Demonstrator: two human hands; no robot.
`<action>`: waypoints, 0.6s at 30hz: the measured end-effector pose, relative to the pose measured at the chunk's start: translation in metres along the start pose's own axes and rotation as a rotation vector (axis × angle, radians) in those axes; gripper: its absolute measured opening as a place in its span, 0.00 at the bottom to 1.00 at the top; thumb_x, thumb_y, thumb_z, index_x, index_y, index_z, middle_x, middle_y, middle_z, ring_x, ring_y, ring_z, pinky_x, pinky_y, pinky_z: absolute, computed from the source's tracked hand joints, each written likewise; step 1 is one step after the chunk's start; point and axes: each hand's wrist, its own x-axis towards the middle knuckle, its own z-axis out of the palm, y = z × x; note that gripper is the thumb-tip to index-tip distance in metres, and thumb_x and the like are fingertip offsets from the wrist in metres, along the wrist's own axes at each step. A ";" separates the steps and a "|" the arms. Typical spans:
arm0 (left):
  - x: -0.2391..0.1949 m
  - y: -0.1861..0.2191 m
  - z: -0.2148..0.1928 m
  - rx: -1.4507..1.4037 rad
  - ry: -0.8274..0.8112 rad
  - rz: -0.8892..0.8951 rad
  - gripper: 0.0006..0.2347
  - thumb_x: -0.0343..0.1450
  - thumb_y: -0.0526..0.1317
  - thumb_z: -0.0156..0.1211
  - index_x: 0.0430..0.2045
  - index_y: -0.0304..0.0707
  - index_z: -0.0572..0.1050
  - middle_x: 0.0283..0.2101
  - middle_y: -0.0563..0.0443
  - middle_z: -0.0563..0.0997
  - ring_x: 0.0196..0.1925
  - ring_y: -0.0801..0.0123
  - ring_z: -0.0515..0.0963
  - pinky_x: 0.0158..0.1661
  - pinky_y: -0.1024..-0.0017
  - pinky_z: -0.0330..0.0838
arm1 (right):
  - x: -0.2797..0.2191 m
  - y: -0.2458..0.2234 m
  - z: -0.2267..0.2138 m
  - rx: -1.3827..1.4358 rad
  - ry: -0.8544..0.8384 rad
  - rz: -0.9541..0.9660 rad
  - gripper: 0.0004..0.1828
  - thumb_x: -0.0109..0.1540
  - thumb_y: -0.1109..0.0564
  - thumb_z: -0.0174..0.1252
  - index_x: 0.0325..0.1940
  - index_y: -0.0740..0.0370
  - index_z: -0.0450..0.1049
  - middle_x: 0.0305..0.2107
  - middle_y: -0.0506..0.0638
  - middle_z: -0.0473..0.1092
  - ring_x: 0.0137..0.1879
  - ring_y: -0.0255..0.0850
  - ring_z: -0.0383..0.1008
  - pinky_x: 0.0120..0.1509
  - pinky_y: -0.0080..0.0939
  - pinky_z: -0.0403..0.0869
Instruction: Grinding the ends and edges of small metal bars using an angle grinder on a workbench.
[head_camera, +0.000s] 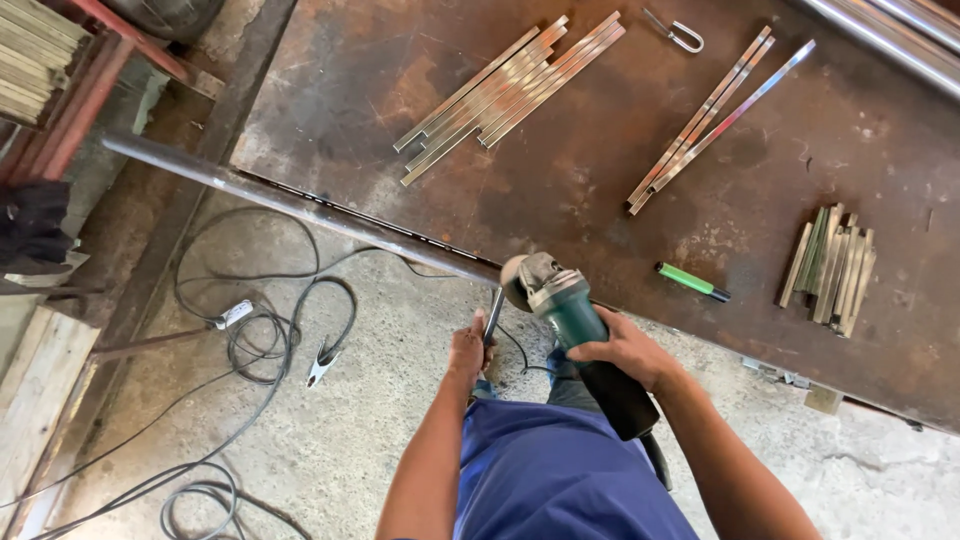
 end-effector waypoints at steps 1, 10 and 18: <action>-0.003 0.003 -0.002 0.003 0.002 0.000 0.31 0.75 0.62 0.49 0.13 0.30 0.76 0.07 0.44 0.69 0.05 0.64 0.67 0.09 0.72 0.63 | 0.002 0.005 -0.005 0.003 -0.001 0.000 0.34 0.42 0.56 0.77 0.50 0.64 0.76 0.37 0.58 0.72 0.44 0.47 0.73 0.46 0.47 0.73; -0.035 0.116 -0.026 1.007 0.190 0.551 0.28 0.71 0.73 0.45 0.22 0.52 0.82 0.25 0.48 0.83 0.34 0.51 0.85 0.36 0.55 0.77 | -0.065 -0.019 -0.041 0.117 0.270 0.008 0.27 0.43 0.60 0.75 0.46 0.65 0.78 0.31 0.57 0.69 0.38 0.49 0.70 0.40 0.48 0.69; -0.027 0.213 0.083 1.914 -0.357 1.642 0.14 0.72 0.53 0.53 0.24 0.55 0.85 0.33 0.47 0.85 0.50 0.55 0.75 0.64 0.49 0.56 | -0.090 -0.021 -0.066 0.268 0.493 -0.080 0.18 0.50 0.59 0.70 0.39 0.67 0.73 0.27 0.56 0.63 0.33 0.47 0.64 0.37 0.45 0.62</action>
